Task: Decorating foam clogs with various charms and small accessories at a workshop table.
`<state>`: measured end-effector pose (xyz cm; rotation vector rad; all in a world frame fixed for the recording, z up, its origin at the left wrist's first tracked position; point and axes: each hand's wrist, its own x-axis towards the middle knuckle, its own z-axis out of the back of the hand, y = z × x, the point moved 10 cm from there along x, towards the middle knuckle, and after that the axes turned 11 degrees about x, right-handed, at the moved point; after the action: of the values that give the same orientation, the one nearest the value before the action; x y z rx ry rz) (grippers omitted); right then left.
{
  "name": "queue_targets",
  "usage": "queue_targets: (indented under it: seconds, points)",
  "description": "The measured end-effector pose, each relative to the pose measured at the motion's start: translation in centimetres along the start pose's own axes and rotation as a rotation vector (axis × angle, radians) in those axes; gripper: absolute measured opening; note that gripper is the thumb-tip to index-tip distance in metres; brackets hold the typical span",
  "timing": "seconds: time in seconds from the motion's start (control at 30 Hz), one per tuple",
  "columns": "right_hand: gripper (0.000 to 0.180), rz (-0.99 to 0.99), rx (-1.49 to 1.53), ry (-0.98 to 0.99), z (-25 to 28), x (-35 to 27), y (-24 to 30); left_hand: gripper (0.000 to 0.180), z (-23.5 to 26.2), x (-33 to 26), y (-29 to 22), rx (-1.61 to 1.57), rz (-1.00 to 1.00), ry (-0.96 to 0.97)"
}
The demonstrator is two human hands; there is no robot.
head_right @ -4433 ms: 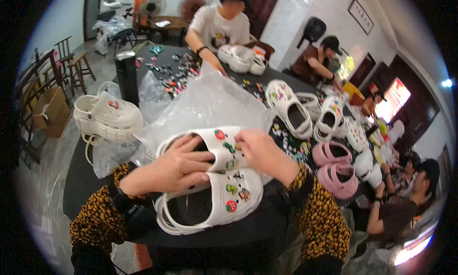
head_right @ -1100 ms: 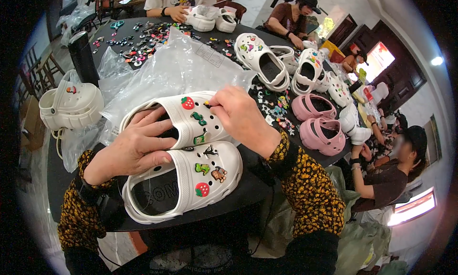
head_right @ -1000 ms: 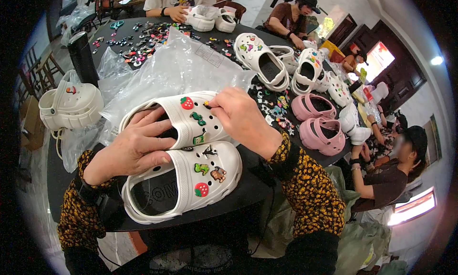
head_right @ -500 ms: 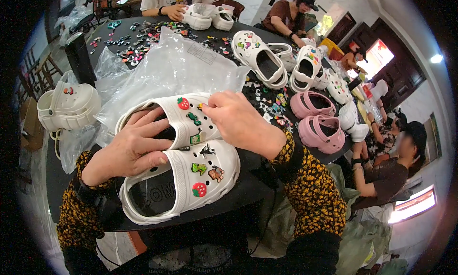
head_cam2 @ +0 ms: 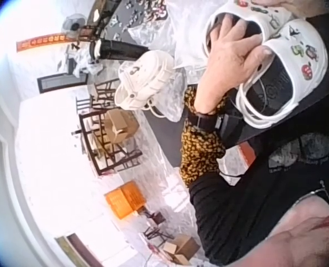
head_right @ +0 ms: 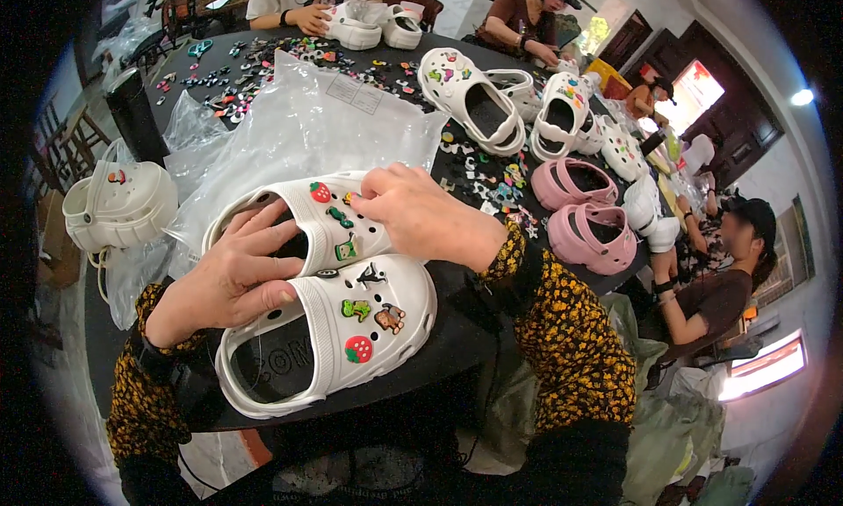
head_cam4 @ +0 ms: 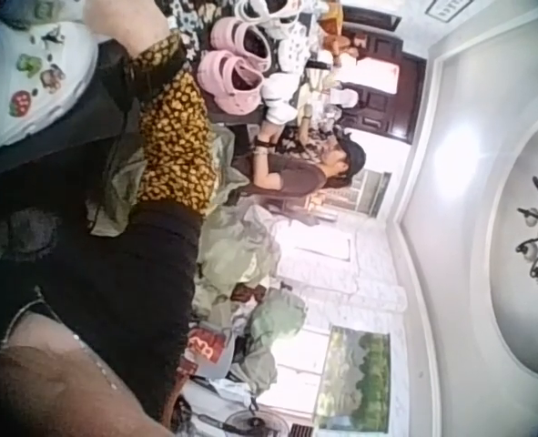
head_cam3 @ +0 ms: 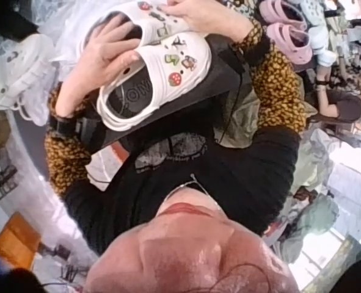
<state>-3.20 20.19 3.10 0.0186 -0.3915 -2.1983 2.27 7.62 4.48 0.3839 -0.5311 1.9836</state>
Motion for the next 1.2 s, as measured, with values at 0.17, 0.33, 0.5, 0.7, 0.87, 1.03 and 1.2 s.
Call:
queue_targets:
  seconds: [0.17,0.33,0.5,0.7,0.87,1.03,1.2]
  points:
    - [0.033,0.013,-0.004,0.004,-0.7,0.6,-0.5,0.031,-0.3,0.1,0.2,-0.034,0.009,0.056]
    - [0.033,-0.027,-0.081,0.097,-1.8,1.1,-0.8,0.031,-0.3,-0.1,0.4,-0.058,0.009,0.046]
    - [0.031,0.017,0.031,-0.059,-0.3,0.8,-1.7,0.029,-0.9,-0.1,1.7,-0.108,0.103,0.026]
    - [0.025,-0.072,0.393,-0.505,4.0,-2.7,-4.7,0.024,-1.2,-0.7,3.5,-0.150,0.279,0.027]
    - [0.015,-0.329,0.325,-0.460,2.0,-7.9,-7.6,0.016,-0.3,-0.7,4.2,-0.119,0.324,-0.093]
    - [0.026,-0.609,0.906,-0.251,-3.6,-10.8,-6.1,0.015,0.4,-2.0,6.8,-0.259,0.580,-0.195]
    - [0.031,-0.559,1.013,-0.282,-3.7,-12.2,-2.8,0.016,2.3,-3.1,7.4,-0.169,0.561,-0.285]
